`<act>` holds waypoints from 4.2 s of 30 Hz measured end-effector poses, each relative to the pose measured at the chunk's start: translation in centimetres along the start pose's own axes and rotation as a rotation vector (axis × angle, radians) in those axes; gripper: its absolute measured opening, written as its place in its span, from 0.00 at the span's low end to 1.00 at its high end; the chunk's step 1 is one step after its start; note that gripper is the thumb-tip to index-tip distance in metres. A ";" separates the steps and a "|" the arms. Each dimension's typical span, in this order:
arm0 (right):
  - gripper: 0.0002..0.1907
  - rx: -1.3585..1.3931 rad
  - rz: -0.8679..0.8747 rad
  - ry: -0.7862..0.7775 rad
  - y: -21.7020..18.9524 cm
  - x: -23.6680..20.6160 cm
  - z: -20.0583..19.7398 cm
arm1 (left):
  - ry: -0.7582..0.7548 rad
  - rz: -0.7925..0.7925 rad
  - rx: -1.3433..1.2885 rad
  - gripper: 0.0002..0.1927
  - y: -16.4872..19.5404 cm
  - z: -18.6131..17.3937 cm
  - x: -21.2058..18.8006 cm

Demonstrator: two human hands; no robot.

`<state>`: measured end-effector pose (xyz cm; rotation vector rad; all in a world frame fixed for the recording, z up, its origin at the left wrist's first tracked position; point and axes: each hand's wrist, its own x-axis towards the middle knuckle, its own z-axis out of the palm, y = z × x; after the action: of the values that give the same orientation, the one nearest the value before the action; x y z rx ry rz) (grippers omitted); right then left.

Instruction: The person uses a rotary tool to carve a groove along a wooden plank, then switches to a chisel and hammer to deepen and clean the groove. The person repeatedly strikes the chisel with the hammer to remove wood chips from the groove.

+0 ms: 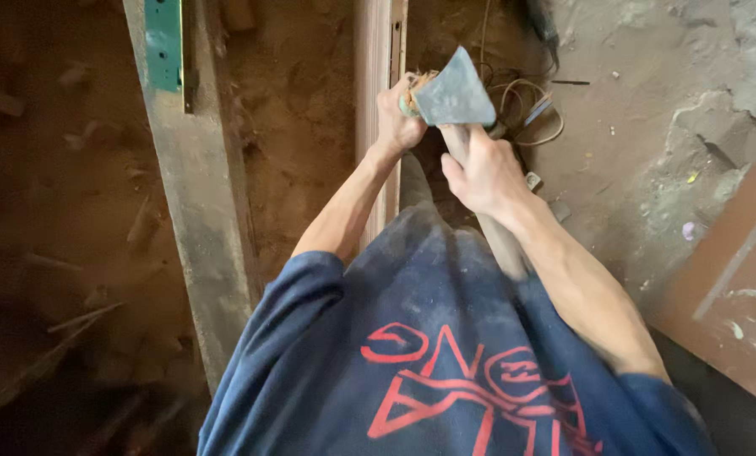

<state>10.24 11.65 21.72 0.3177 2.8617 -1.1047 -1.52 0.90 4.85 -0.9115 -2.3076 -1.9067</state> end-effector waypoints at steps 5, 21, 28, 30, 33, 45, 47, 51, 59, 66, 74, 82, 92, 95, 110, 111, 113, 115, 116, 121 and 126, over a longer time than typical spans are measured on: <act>0.15 0.378 0.093 0.134 -0.2 -1.3 -6.0 | -0.091 -0.259 -0.058 0.14 -0.7 -0.6 1.8; 0.15 0.509 0.399 -0.024 4.4 -0.8 -2.7 | 0.049 -0.488 -0.224 0.15 -0.6 -2.8 4.5; 0.11 0.806 0.518 -0.160 3.7 1.4 -2.9 | 0.122 0.144 0.028 0.20 7.8 -5.0 9.5; 0.10 0.778 0.566 -0.246 3.6 1.6 -2.7 | 0.186 0.039 0.043 0.21 10.1 -7.1 12.2; 0.10 0.773 0.515 -0.320 2.9 2.8 -2.2 | 0.173 -0.196 -0.364 0.27 11.5 -12.8 15.1; 0.14 0.749 0.556 -0.507 -0.6 7.8 1.0 | 0.224 -0.373 -0.577 0.36 9.5 -17.7 11.5; 0.15 0.748 0.523 -0.519 -1.0 8.4 1.1 | 0.284 -0.415 -0.557 0.37 8.3 -17.5 11.0; 0.13 0.632 0.456 -0.586 -3.2 11.3 2.4 | 0.402 -0.474 -0.628 0.37 6.7 -18.7 8.3; 0.11 0.499 0.150 -0.763 -11.6 20.5 11.6 | 0.569 -0.612 -0.543 0.43 6.4 -24.8 0.7; 0.14 0.562 0.056 -0.814 -13.6 19.4 13.4 | 0.550 -0.448 -0.386 0.39 6.0 -26.9 -1.9; 0.15 0.290 0.200 -0.588 -6.9 13.9 3.6 | 0.410 -0.517 -0.488 0.23 4.1 -20.8 2.9; 0.19 0.450 0.178 -0.596 -5.3 14.3 3.9 | 0.452 -0.599 -0.536 0.22 4.0 -19.6 3.0; 0.15 0.577 -0.133 -0.918 -16.2 24.1 20.3 | 0.654 -0.678 0.015 0.27 4.3 -27.5 -4.7; 0.16 0.668 -0.202 -0.921 -18.4 23.2 22.9 | 0.711 -0.719 -0.009 0.27 4.9 -28.8 -6.3; 0.21 0.611 0.346 -0.375 2.5 3.3 -0.3 | 0.128 -0.263 -0.424 0.34 4.5 -12.5 1.7; 0.20 0.618 0.376 -0.313 3.7 1.4 -1.3 | 0.109 -0.186 -0.412 0.34 4.5 -10.6 2.4; 0.21 0.660 0.432 -0.189 5.5 -1.9 -2.7 | 0.066 -0.151 -0.314 0.31 4.2 -7.1 3.6; 0.21 0.683 0.464 -0.104 6.3 -4.6 -3.3 | 0.016 -0.234 -0.126 0.23 3.4 -4.6 4.4; 0.21 0.685 0.471 -0.078 6.3 -5.8 -2.8 | -0.014 -0.248 -0.145 0.20 2.7 -4.0 4.3; 0.20 0.641 0.511 0.001 5.3 -9.8 -2.3 | -0.099 -0.239 -0.118 0.14 0.3 -3.3 3.6; 0.19 0.615 0.320 0.031 3.9 -9.7 -4.2 | -0.195 -0.182 -0.191 0.11 0.4 -4.2 4.4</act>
<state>20.66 15.63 23.53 0.7868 2.2968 -1.8713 -6.42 -1.04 7.92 -0.9742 -2.4227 -2.2381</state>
